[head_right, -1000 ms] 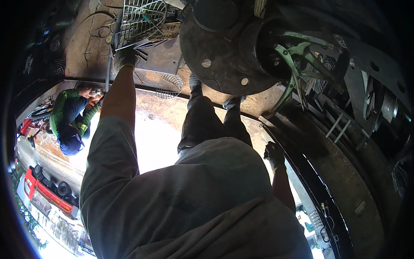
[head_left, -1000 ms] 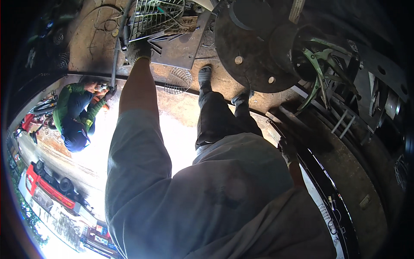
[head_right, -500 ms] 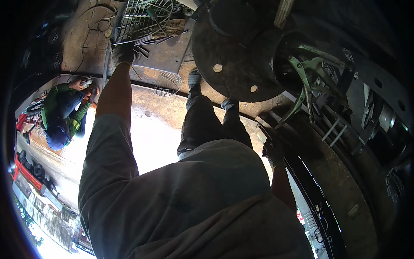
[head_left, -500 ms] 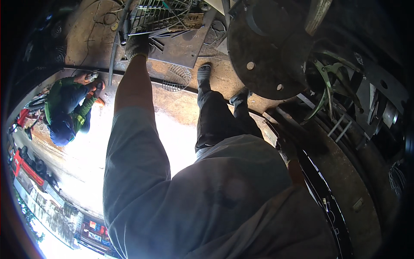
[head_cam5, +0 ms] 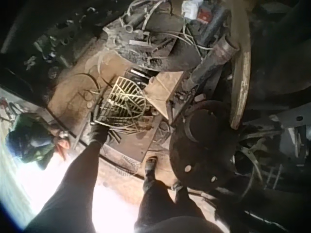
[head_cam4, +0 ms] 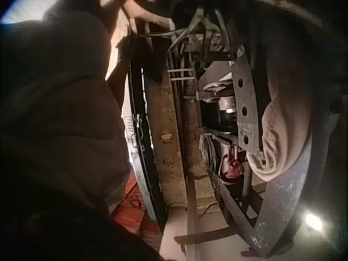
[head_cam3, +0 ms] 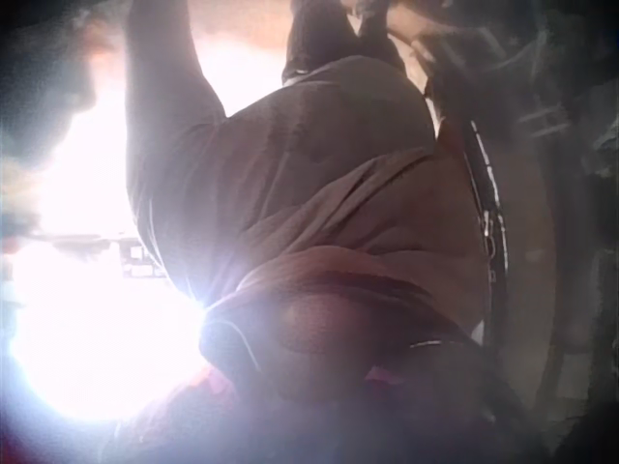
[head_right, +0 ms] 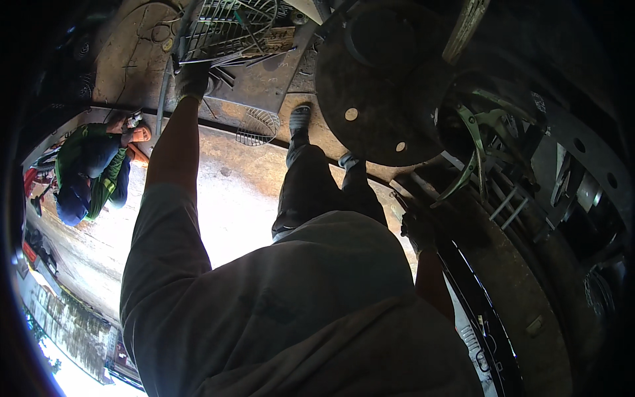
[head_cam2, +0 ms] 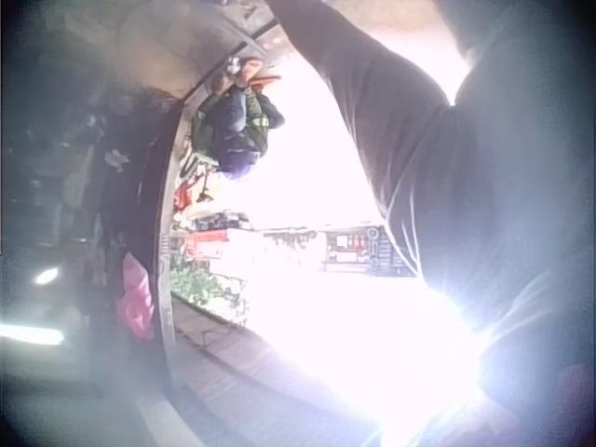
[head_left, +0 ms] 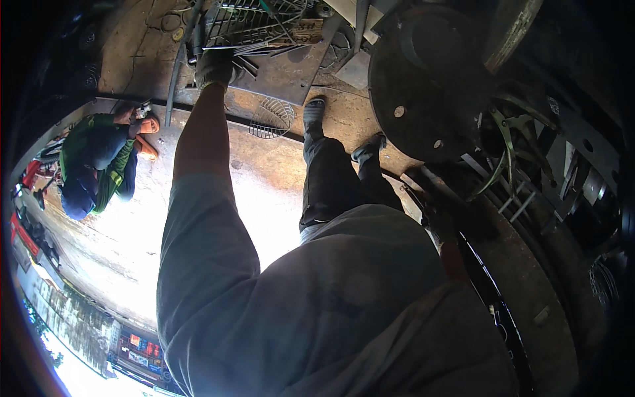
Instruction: The person uses pliers to twist and secure metal wires onto a large structural frame in a workshop.
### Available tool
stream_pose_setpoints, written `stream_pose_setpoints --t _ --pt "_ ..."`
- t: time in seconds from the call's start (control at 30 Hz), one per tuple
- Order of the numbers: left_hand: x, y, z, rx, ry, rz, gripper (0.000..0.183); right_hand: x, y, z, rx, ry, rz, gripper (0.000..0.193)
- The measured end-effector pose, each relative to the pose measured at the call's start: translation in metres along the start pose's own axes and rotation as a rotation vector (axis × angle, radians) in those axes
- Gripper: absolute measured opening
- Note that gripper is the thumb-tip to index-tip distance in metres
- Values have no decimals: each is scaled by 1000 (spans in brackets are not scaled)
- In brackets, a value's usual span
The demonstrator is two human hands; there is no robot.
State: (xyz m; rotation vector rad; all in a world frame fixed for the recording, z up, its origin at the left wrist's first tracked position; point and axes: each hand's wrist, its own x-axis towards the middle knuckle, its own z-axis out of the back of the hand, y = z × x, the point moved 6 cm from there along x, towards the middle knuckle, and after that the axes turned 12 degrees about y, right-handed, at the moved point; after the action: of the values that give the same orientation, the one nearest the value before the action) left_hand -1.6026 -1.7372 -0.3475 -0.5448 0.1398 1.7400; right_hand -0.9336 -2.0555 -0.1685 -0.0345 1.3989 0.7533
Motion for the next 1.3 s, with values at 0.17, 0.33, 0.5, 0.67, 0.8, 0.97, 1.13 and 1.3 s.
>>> stream_pose_setpoints --t 0.17,0.33,0.5,0.67,0.8,0.97,1.13,1.3 --pt "31 41 -42 71 10 -54 33 12 -2 12 -284 29 143 17" --pt "46 43 -45 267 79 -278 22 18 -17 25 -486 -66 240 28" --pt "65 75 -70 -52 243 -403 19 43 -135 76 -904 -27 99 54" --pt "72 81 -60 184 171 -413 25 21 -43 44 -989 -82 136 38" --pt "48 52 10 325 170 -281 27 2 0 31 -988 -80 -81 32" --pt "19 64 32 226 119 -151 23 23 -38 32 -1722 19 212 49" --pt "-9 139 44 297 -169 93 19 30 -36 25 -1855 -8 377 43" --pt "-82 172 113 545 -256 172 20 39 -49 31 -1246 -112 420 27"
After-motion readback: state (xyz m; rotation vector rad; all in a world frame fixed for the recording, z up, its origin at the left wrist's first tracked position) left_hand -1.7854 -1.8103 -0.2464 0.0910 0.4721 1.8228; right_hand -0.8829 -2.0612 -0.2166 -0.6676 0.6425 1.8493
